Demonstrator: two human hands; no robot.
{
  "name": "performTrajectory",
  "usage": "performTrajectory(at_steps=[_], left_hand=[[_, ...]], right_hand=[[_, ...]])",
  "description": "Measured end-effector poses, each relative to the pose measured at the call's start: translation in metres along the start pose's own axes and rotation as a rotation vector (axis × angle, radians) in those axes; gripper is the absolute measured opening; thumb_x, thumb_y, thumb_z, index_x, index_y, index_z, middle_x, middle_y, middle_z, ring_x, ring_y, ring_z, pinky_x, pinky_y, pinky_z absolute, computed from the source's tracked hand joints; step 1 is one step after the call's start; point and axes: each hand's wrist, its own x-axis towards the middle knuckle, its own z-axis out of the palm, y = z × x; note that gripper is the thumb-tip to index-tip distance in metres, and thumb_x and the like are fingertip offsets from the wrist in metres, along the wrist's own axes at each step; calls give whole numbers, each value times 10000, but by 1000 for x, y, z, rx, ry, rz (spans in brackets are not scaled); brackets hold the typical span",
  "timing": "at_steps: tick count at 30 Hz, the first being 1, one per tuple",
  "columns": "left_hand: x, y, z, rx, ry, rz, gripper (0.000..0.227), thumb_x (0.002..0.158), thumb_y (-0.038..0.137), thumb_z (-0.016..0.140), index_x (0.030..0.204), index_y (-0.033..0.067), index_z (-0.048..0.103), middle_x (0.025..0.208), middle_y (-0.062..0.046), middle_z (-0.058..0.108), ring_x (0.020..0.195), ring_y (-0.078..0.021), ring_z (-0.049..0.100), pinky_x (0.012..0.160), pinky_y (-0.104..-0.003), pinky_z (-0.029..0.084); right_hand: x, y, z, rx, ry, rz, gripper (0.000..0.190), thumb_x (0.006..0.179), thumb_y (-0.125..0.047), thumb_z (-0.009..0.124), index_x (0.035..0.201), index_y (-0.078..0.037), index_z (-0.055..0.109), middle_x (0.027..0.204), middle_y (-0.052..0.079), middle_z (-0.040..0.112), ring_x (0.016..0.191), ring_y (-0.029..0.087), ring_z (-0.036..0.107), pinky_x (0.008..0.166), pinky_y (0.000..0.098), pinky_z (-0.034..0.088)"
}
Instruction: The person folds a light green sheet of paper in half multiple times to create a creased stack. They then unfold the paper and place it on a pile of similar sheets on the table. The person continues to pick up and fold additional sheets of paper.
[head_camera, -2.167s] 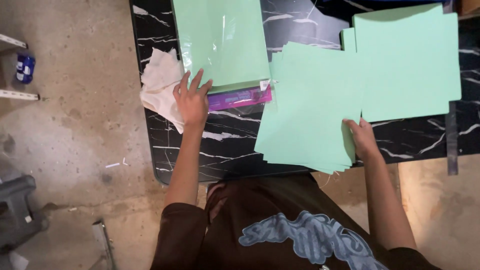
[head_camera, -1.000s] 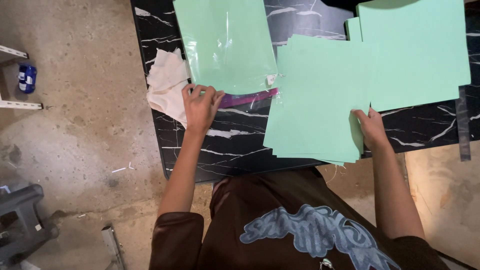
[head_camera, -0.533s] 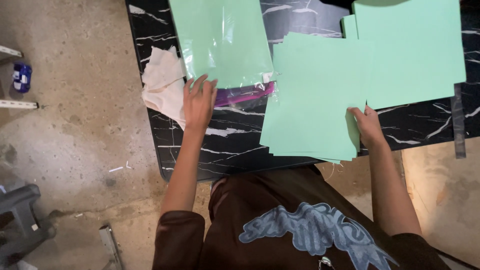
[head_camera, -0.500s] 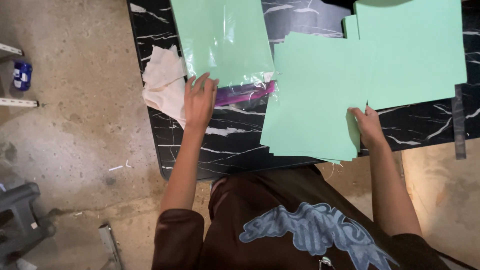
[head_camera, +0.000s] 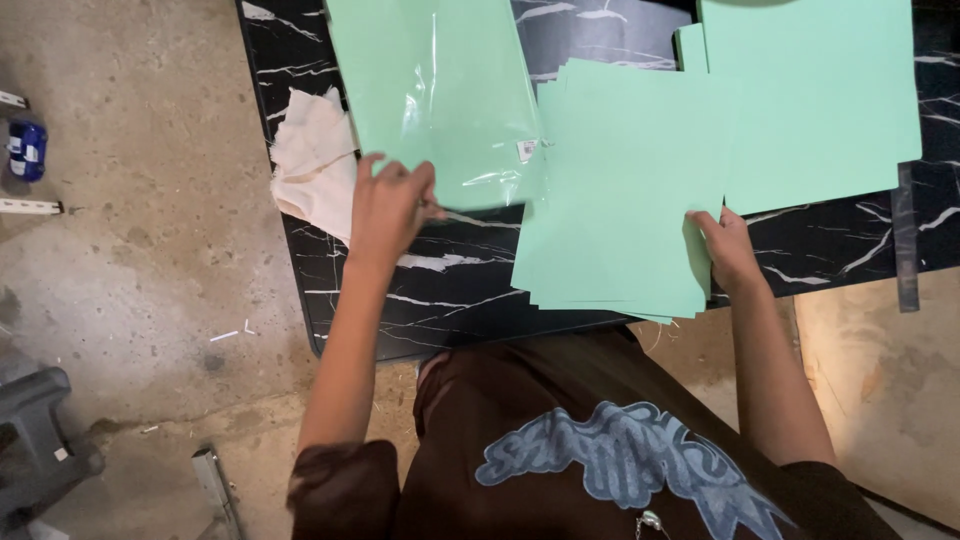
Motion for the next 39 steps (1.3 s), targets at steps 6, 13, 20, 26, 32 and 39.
performTrajectory(at_steps=[6, 13, 20, 26, 32, 39], left_hand=[[0, 109, -90, -184, -629, -276, 199, 766, 202, 821, 937, 124, 755, 821, -62, 763, 819, -248, 754, 757, -390, 564], [59, 164, -108, -644, -608, 249, 123, 934, 167, 736, 1046, 133, 774, 999, -53, 785, 852, -210, 760, 844, -365, 572], [146, 92, 119, -323, -193, 112, 186, 752, 198, 842, 931, 167, 802, 885, -76, 762, 830, -304, 724, 691, -446, 553], [139, 87, 206, -144, -221, -40, 177, 764, 159, 826, 936, 196, 807, 917, -82, 754, 814, -301, 723, 689, -439, 562], [133, 96, 178, -335, -157, -191, 365, 856, 246, 789, 1199, 153, 706, 1035, -76, 747, 949, -305, 711, 778, -436, 550], [25, 37, 100, -229, 380, -612, 393, 987, 144, 683, 1373, 102, 621, 1386, -114, 615, 1325, -327, 543, 1127, -502, 381]], right_hand=[[-2, -5, -1, -49, -11, 28, 246, 986, -207, 610, 1133, -10, 622, 885, 75, 656, 707, 148, 633, 612, 321, 544], [31, 40, -18, -35, -36, -40, 226, 1042, -209, 655, 1118, 2, 636, 852, 51, 618, 665, 134, 552, 576, 307, 458], [43, 61, -18, 69, -114, -196, 353, 1004, -292, 620, 1198, -2, 678, 1010, 87, 722, 842, 149, 689, 718, 301, 575], [51, 62, -24, 303, 20, -14, 388, 1158, -491, 566, 1362, -163, 608, 1239, -102, 643, 1060, -6, 639, 871, 185, 511], [-22, -36, 10, -205, -30, 7, 395, 902, -296, 760, 1129, 10, 656, 905, 96, 712, 730, 179, 659, 640, 339, 553], [-24, -5, 0, -140, 4, -214, 349, 988, -292, 683, 1173, 4, 672, 962, 87, 710, 804, 145, 642, 691, 321, 538]])
